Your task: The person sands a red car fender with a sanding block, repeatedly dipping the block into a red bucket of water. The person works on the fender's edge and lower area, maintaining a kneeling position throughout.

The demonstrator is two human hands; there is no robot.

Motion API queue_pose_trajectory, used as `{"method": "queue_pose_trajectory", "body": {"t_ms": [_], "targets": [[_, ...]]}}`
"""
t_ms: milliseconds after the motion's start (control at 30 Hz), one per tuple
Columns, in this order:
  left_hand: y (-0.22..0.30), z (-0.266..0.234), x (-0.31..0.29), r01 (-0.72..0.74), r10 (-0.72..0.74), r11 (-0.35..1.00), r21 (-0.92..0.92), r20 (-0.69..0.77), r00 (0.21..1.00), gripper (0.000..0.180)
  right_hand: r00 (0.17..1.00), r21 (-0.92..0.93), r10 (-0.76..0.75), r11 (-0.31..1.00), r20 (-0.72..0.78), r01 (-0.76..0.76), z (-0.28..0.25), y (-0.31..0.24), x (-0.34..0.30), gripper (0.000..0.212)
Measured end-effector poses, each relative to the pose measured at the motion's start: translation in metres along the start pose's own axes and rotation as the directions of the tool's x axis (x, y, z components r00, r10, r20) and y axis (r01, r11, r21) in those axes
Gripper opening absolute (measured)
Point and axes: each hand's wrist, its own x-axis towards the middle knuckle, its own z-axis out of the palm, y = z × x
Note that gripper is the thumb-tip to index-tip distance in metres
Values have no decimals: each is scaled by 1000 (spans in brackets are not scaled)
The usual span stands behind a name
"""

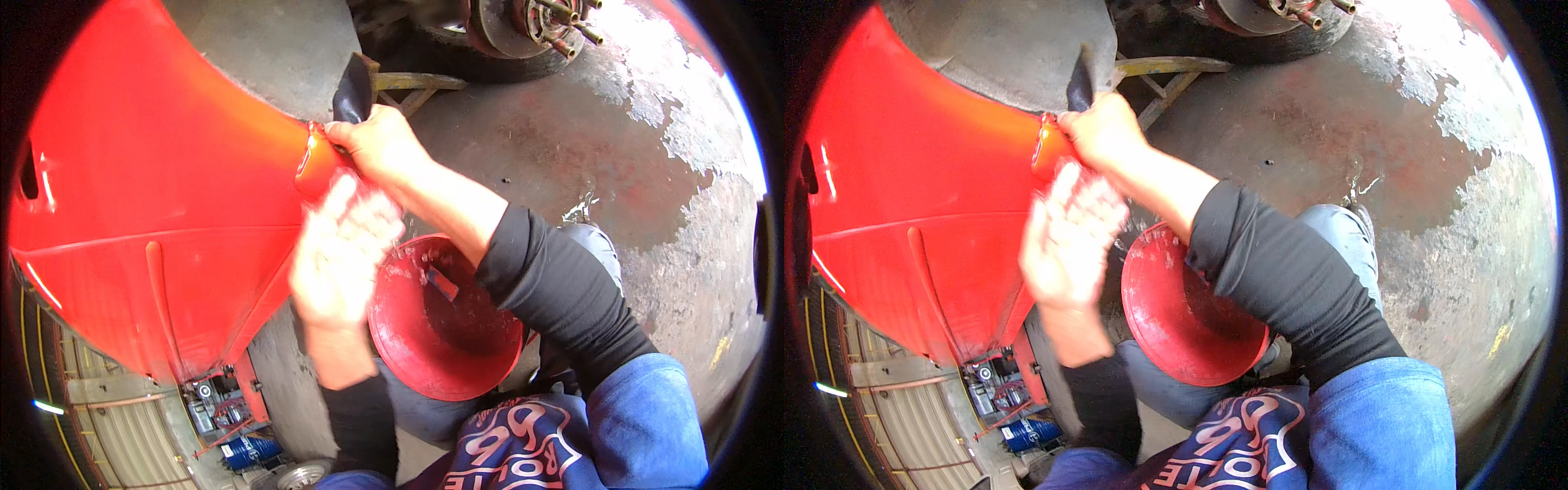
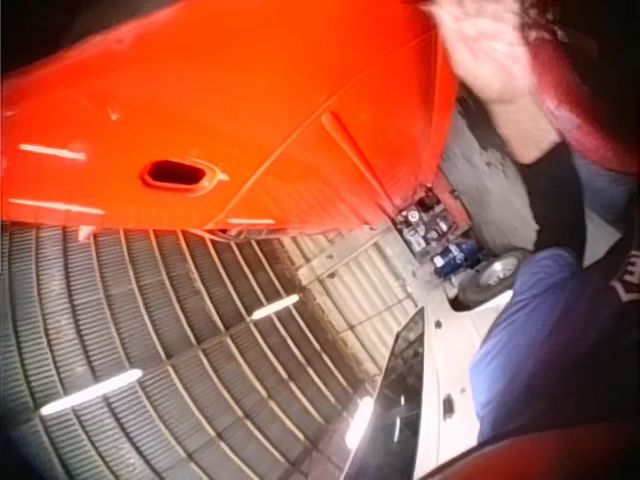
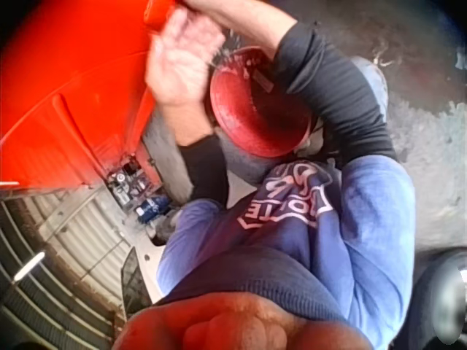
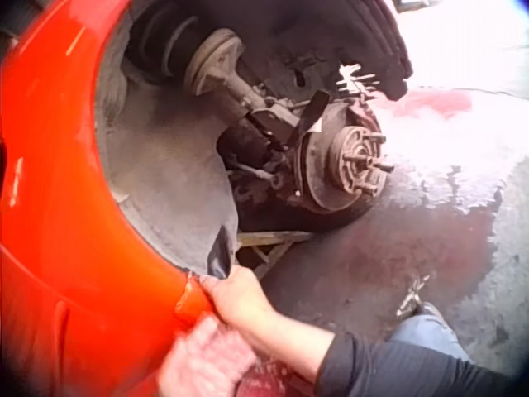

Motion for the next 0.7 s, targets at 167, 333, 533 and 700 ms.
{"method": "queue_pose_trajectory", "body": {"t_ms": [167, 333, 533, 700], "targets": [[52, 28, 30, -167, 177, 771, 615, 46, 983, 48, 963, -81, 159, 980, -217, -181, 5, -8, -3, 22], [24, 30, 14, -73, 317, 481, 874, -95, 943, 32, 986, -384, 133, 909, -98, -161, -13, -9, 4, 43], [32, 67, 16, -267, -186, -939, 218, 329, 926, 45, 955, -409, -99, 912, -281, -26, -46, -20, 28, 35], [40, 74, 50, -285, -352, -914, -287, 217, 911, 26, 954, -202, 137, 960, -267, -194, -53, -31, 27, 28]]}}
